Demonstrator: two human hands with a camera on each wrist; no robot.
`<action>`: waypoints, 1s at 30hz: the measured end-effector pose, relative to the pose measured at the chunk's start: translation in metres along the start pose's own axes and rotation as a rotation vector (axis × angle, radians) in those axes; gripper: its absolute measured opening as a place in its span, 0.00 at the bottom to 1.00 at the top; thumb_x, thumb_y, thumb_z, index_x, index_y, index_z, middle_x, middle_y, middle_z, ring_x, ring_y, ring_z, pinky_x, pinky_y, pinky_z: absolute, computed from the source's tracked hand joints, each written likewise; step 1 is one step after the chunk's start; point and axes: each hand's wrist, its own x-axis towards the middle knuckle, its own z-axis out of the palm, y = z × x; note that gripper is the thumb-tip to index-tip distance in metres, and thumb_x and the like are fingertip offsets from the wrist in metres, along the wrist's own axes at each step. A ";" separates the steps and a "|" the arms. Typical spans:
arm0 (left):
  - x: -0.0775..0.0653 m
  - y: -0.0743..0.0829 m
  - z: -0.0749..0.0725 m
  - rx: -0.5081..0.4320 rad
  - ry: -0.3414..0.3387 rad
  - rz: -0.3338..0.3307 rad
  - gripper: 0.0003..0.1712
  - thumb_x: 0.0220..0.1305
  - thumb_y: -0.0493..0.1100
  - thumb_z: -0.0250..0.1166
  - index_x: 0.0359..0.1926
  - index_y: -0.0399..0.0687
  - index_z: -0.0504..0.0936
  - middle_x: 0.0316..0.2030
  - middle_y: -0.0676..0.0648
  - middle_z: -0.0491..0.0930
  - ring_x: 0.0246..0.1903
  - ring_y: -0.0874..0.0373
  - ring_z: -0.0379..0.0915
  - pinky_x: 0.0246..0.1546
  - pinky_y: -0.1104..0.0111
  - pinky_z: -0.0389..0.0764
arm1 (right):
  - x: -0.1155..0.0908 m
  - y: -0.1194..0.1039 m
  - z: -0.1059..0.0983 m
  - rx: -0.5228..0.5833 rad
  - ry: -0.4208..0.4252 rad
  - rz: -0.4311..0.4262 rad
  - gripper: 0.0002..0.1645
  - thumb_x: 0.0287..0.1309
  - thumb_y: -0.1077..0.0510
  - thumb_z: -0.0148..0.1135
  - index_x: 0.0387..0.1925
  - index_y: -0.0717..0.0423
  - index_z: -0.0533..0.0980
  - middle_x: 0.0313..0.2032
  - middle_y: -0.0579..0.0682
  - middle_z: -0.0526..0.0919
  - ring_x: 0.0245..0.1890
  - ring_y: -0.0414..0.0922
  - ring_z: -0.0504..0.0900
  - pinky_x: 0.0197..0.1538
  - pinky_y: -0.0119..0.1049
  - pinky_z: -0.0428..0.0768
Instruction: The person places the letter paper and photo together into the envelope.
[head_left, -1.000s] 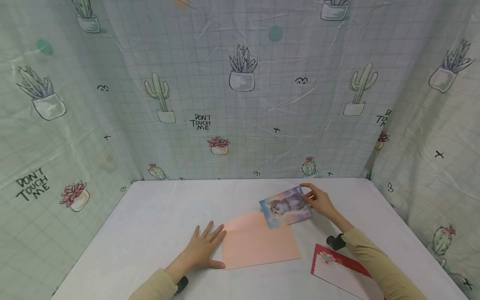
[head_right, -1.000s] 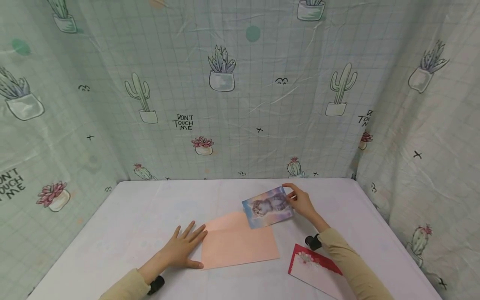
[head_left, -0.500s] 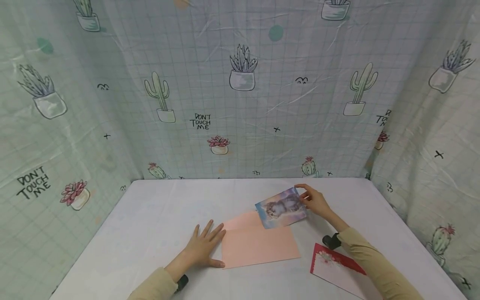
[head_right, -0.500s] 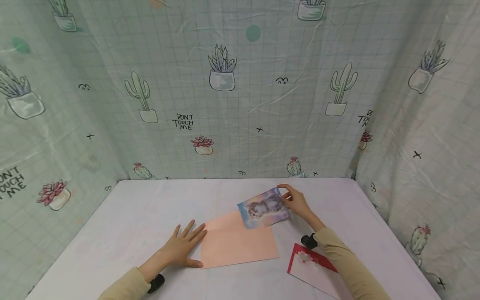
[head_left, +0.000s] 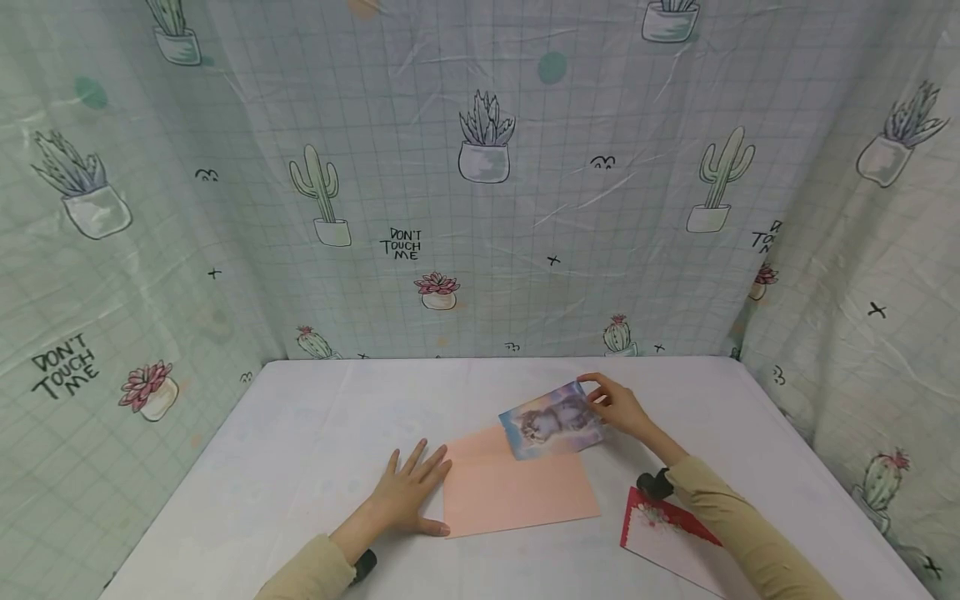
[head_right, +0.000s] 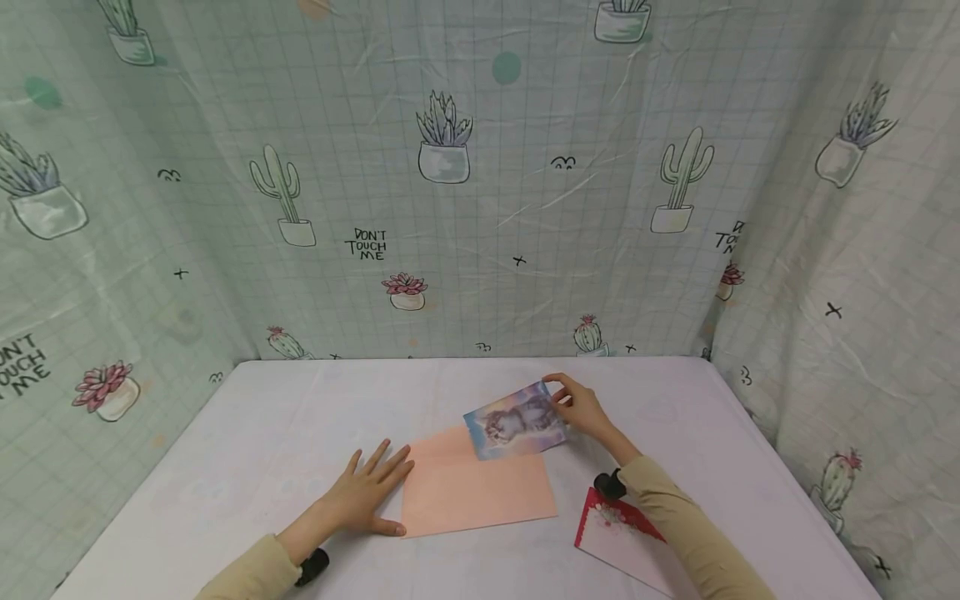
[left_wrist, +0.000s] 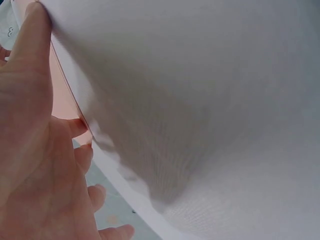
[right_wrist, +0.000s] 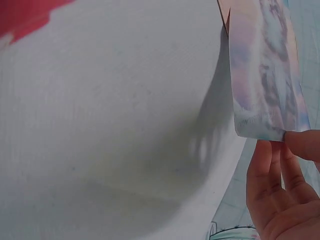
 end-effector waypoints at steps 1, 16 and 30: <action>0.000 0.000 0.000 -0.002 -0.002 0.000 0.55 0.40 0.73 0.58 0.64 0.44 0.59 0.66 0.42 0.54 0.65 0.37 0.47 0.55 0.37 0.56 | 0.000 0.000 0.001 -0.001 -0.006 -0.001 0.25 0.54 0.69 0.54 0.55 0.57 0.66 0.31 0.60 0.78 0.23 0.44 0.78 0.20 0.27 0.75; -0.002 0.001 0.002 -0.041 -0.052 -0.023 0.56 0.42 0.73 0.57 0.65 0.43 0.56 0.67 0.43 0.52 0.66 0.38 0.44 0.56 0.37 0.53 | 0.001 -0.006 0.019 0.054 -0.079 -0.025 0.29 0.54 0.69 0.54 0.58 0.57 0.62 0.31 0.60 0.78 0.23 0.46 0.79 0.20 0.30 0.77; -0.003 0.001 -0.003 -0.046 -0.051 -0.033 0.57 0.42 0.72 0.58 0.65 0.41 0.56 0.67 0.42 0.52 0.66 0.37 0.45 0.56 0.36 0.53 | 0.007 -0.015 0.030 0.074 -0.152 -0.076 0.27 0.55 0.70 0.53 0.58 0.60 0.63 0.30 0.61 0.77 0.23 0.46 0.80 0.20 0.32 0.78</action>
